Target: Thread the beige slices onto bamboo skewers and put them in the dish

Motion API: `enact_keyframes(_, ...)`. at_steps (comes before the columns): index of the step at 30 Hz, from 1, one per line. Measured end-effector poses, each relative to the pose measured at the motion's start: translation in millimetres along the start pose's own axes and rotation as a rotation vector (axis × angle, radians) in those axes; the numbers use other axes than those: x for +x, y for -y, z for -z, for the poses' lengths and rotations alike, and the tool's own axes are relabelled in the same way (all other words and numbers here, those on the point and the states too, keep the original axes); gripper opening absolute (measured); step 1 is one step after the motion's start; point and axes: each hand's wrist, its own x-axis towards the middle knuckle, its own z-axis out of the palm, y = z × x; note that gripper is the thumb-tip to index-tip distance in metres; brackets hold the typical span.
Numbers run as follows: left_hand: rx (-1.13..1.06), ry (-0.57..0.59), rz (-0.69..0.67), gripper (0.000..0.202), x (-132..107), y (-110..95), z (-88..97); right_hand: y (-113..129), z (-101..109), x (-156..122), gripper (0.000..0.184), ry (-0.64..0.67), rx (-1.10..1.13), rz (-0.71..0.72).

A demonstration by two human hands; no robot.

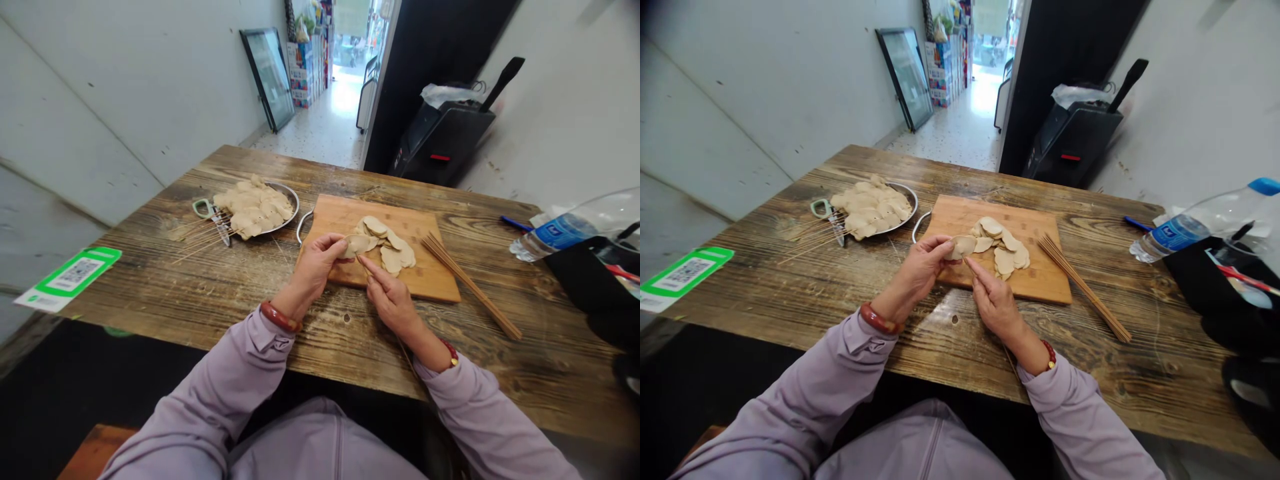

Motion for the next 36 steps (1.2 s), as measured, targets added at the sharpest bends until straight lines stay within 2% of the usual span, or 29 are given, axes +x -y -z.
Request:
enact_keyframes(8, 0.152, -0.018, -0.115, 0.025, -1, 2, -0.7, 0, 0, 1, 0.052, 0.008, 0.043, -0.019)
enact_keyframes(13, 0.497, -0.024, -0.371, 0.012, 3, 4, 5.8, -2, -1, 1, 0.052, 0.008, 0.074, -0.082)
enact_keyframes(16, 0.726, -0.028, -0.539, 0.011, 4, 2, 9.2, -2, -1, 1, 0.053, 0.012, 0.111, -0.115)
enact_keyframes(20, 0.854, -0.024, -0.615, 0.014, 3, 1, 8.8, -2, -2, 2, 0.052, 0.020, 0.160, -0.150)
enact_keyframes(25, 0.803, 0.025, -0.531, 0.014, 1, 3, 5.3, -3, -4, 3, 0.043, -0.009, 0.196, -0.179)
enact_keyframes(29, 0.523, 0.097, -0.298, 0.015, 3, 5, 4.8, -3, -4, 4, 0.035, -0.033, 0.197, -0.182)
enact_keyframes(32, 0.240, 0.077, -0.089, 0.031, 3, 3, 3.3, -1, -5, 4, 0.031, -0.030, 0.185, -0.150)
enact_keyframes(36, 0.083, 0.150, 0.067, 0.040, -1, -1, -2.4, 3, -5, 5, 0.027, -0.015, 0.156, -0.118)
